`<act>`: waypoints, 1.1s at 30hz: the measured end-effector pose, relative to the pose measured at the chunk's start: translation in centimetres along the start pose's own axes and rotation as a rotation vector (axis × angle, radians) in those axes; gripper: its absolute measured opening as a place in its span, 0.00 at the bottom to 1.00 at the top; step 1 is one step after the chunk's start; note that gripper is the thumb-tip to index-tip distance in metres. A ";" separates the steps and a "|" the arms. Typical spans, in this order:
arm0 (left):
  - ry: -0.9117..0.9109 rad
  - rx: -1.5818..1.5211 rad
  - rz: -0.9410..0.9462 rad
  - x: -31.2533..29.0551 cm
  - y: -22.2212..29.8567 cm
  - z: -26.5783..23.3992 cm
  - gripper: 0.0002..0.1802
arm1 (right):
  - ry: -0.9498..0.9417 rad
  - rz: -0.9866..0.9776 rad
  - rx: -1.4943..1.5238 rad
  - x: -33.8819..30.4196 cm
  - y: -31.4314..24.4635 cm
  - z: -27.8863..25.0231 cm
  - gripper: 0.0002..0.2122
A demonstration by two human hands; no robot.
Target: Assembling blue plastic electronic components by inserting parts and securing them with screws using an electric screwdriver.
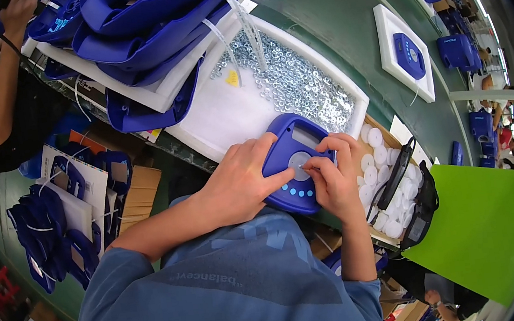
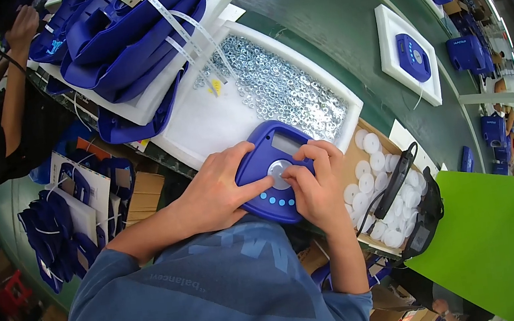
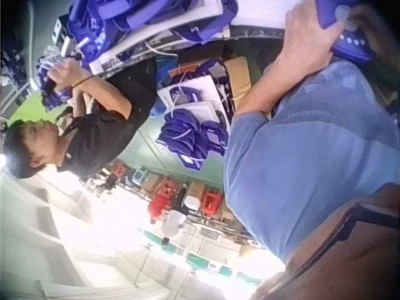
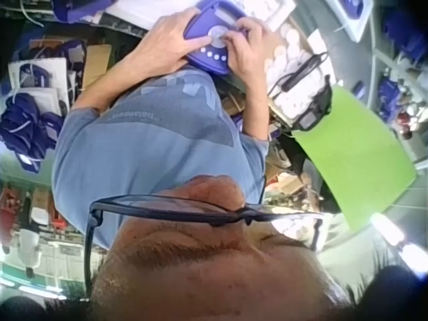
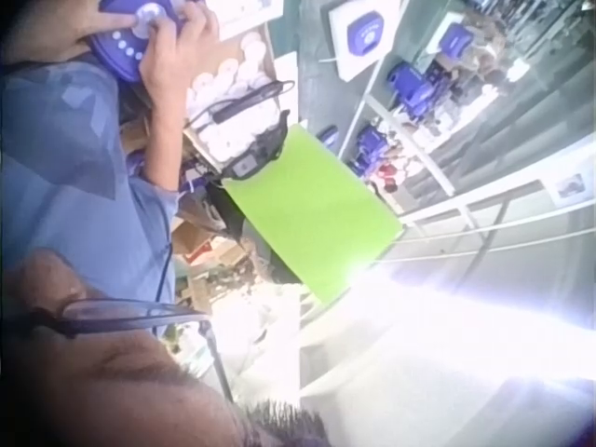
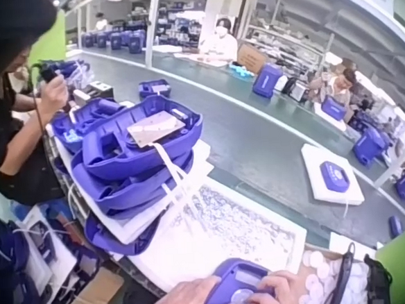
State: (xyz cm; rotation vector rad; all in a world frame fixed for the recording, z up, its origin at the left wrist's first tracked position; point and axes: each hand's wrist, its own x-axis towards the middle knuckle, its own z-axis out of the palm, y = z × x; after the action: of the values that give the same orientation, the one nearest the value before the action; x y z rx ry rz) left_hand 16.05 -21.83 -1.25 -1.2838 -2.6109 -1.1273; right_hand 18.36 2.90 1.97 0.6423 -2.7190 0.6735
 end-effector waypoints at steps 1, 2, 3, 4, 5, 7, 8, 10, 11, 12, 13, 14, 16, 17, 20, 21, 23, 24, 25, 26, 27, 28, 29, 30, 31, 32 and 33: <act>0.000 0.000 0.000 0.0 0.0 0.0 0.34 | 0.005 -0.002 -0.002 0.1 0.0 0.0 0.12; -0.002 0.000 -0.001 0.0 -0.1 0.0 0.34 | 0.010 -0.005 -0.005 0.1 0.0 0.1 0.12; -0.003 0.001 -0.002 0.0 -0.2 0.0 0.34 | 0.010 -0.006 -0.005 0.3 0.1 0.1 0.12; -0.003 0.000 -0.002 0.0 -0.2 0.0 0.34 | -0.002 -0.009 -0.001 0.4 0.2 0.1 0.12; -0.001 -0.006 -0.002 0.0 -0.2 -0.1 0.34 | -0.014 -0.013 0.003 0.5 0.2 0.1 0.13; 0.002 -0.008 -0.004 -0.1 -0.3 -0.2 0.34 | -0.017 0.023 0.037 0.7 -0.2 -0.5 0.12; 0.011 -0.002 0.006 -0.1 -0.4 -0.1 0.34 | -0.019 0.060 0.072 0.9 -0.3 -0.7 0.12; 0.018 0.015 0.017 -0.1 -0.2 -0.1 0.34 | 0.040 0.132 0.039 1.3 0.5 -1.0 0.11; 0.010 -0.011 0.003 0.0 -0.1 -0.3 0.34 | 0.102 0.209 0.002 1.9 1.2 -1.2 0.10; 0.003 -0.034 -0.011 0.0 0.1 -0.3 0.34 | 0.117 0.201 0.007 2.3 2.4 -1.4 0.10; 0.023 -0.013 0.017 0.3 -0.4 -0.2 0.34 | 0.103 0.301 0.069 3.3 4.4 -0.9 0.09; 0.038 -0.003 0.040 0.1 0.0 0.0 0.34 | 0.078 0.405 0.134 4.1 5.4 -0.3 0.08; 0.002 0.013 0.041 0.2 -0.1 -0.1 0.34 | 0.076 0.336 0.165 7.2 7.1 1.4 0.09; 0.005 0.009 0.034 0.2 0.0 0.1 0.34 | 0.045 0.270 0.186 8.6 7.8 2.1 0.09; -0.003 0.016 0.002 -0.1 0.3 0.0 0.34 | 0.037 0.072 0.033 11.8 9.2 5.4 0.11; -0.006 0.007 0.005 -0.1 0.3 0.1 0.34 | 0.036 0.061 0.034 12.3 9.5 6.0 0.11; 0.004 -0.003 -0.008 -0.1 0.2 0.2 0.33 | -0.039 0.053 -0.016 13.3 9.6 7.0 0.09; 0.008 -0.010 0.005 -0.1 0.2 0.3 0.33 | -0.050 0.042 -0.017 13.6 9.8 7.1 0.09; 0.013 -0.016 0.013 -0.3 0.1 0.3 0.32 | -0.044 0.077 0.000 13.9 10.0 7.1 0.08; 0.027 -0.022 -0.001 -0.3 0.1 0.4 0.32 | -0.038 0.114 0.014 14.2 10.1 7.1 0.07; 0.020 -0.027 0.001 -0.4 -0.1 0.4 0.32 | -0.047 0.170 0.043 14.5 10.3 7.1 0.05; 0.012 -0.031 0.001 -0.4 -0.1 0.5 0.31 | -0.064 0.161 0.044 14.7 10.2 6.9 0.05; 0.021 -0.038 -0.012 -0.5 -0.1 0.5 0.31 | -0.062 0.216 0.061 14.8 10.2 6.5 0.06; 0.012 -0.032 -0.016 -0.5 0.0 0.5 0.32 | -0.058 0.272 0.078 14.8 10.2 6.2 0.06; 0.000 -0.026 -0.014 -0.5 -0.1 0.4 0.32 | -0.066 0.264 0.062 14.7 9.7 5.6 0.08; 0.003 -0.033 -0.017 -0.5 -0.2 0.4 0.32 | -0.073 0.265 0.059 14.7 10.0 5.5 0.08; 0.037 -0.033 -0.005 -0.5 -0.2 0.4 0.31 | -0.129 0.185 -0.009 14.8 10.4 5.4 0.07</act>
State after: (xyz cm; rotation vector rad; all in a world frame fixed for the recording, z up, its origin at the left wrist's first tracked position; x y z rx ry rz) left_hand 16.33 -22.00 -1.81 -1.2501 -2.5812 -1.1885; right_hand -0.24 3.25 -1.38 0.4501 -2.9256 0.6834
